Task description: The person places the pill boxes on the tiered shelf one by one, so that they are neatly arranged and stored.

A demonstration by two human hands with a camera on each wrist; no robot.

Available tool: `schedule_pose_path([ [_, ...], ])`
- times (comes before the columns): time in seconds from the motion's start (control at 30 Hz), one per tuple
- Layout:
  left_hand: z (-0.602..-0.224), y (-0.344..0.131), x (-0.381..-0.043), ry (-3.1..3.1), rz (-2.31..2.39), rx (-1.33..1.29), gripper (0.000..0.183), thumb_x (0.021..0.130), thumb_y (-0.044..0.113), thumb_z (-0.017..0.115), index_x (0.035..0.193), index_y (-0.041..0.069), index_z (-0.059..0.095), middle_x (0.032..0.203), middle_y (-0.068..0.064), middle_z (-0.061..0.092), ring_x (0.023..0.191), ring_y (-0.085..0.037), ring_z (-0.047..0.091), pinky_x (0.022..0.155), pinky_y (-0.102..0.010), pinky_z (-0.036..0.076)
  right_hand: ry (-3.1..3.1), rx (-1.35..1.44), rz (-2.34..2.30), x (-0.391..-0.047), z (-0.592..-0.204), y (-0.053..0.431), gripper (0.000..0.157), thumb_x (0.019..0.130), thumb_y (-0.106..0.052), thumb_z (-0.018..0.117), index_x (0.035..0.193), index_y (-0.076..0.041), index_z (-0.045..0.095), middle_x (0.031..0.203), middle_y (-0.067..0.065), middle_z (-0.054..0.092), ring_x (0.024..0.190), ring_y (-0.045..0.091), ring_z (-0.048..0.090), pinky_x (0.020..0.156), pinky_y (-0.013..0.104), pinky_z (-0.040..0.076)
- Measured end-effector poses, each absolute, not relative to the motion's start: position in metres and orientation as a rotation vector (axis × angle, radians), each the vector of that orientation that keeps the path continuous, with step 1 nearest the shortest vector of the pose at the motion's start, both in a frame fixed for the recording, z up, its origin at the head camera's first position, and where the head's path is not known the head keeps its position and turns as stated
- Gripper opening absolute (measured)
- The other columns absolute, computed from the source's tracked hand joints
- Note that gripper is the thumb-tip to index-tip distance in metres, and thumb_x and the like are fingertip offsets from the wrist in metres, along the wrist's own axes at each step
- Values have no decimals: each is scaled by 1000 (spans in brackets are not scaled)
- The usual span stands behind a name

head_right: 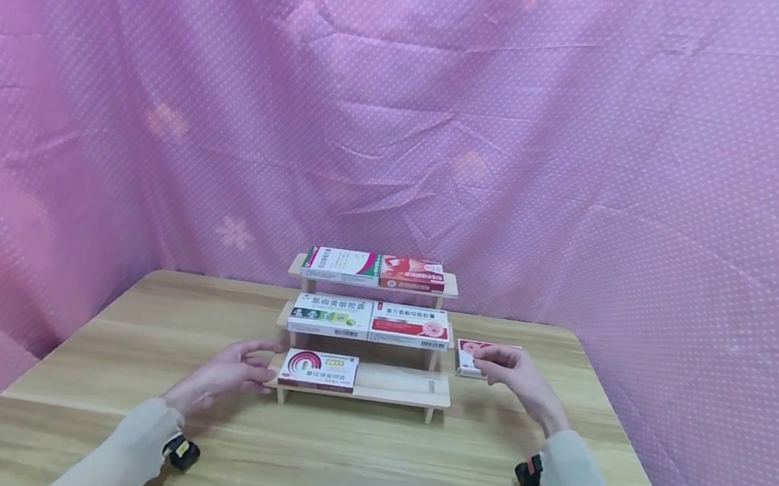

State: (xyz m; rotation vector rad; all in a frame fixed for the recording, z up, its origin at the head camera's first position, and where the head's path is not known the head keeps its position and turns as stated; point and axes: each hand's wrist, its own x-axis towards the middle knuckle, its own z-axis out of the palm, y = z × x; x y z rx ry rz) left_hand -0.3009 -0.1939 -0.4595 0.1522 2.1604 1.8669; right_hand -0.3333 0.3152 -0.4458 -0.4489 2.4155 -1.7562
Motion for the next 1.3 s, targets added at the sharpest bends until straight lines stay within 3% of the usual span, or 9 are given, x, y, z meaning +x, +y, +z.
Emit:
schedule_pose_path([
  [0.17,-461,-194,-301,2148,1878,136,60,86,-4,64,142,0,43,112,-22,59,88,-24,67,90,-45,59,2464,-436,-1710,-340,-445,326,47,92,-21,68,127,7,56,125,20,63,99,13,63,88,36,55],
  [0.3,-461,-195,-301,2146,1883,144,61,85,-4,65,142,-1,43,109,-21,59,88,-24,67,89,-45,59,2527,-453,-1635,-345,-444,335,49,92,-21,68,130,7,55,134,27,56,104,6,60,90,28,52],
  [0.4,-461,-195,-301,2146,1883,148,61,85,-4,65,141,-2,43,109,-21,60,87,-24,67,89,-45,59,2571,-430,-1582,-349,-444,342,50,92,-21,67,132,6,53,136,26,55,113,12,58,92,25,48],
  [0.57,-461,-195,-300,2128,1888,164,61,85,-4,65,141,-2,42,111,-22,60,88,-24,68,89,-46,58,2641,-341,-1500,-355,-444,352,51,92,-22,68,135,3,53,142,26,51,131,40,46,106,47,40],
  [0.67,-460,-196,-299,2128,1879,173,61,85,-3,64,142,-2,41,112,-21,61,90,-24,67,90,-46,58,2644,-298,-1482,-359,-444,354,52,91,-22,69,135,1,54,147,25,44,137,47,35,110,63,30],
  [0.73,-460,-196,-299,2130,1875,172,61,86,-3,64,142,-2,40,112,-21,61,90,-24,67,89,-46,59,2646,-300,-1464,-361,-445,355,53,91,-22,69,136,1,53,150,26,40,140,48,29,111,68,24],
  [0.9,-459,-196,-297,2132,1880,182,60,87,-3,63,142,-3,40,111,-22,61,88,-23,67,87,-46,59,2642,-291,-1439,-366,-450,353,55,89,-22,72,136,1,54,153,26,35,143,49,20,112,72,14],
  [1.13,-462,-195,-299,2147,1867,161,60,87,-2,64,142,0,42,111,-20,62,89,-23,67,86,-43,60,2694,-335,-1297,-368,-457,351,52,87,-23,72,132,0,58,154,28,31,139,52,25,110,72,20],
  [1.3,-462,-197,-299,2142,1870,151,61,86,0,66,142,1,42,114,-21,61,90,-25,68,87,-43,60,2722,-401,-1227,-371,-459,347,51,86,-20,73,130,0,59,158,25,24,143,53,15,111,74,14],
])
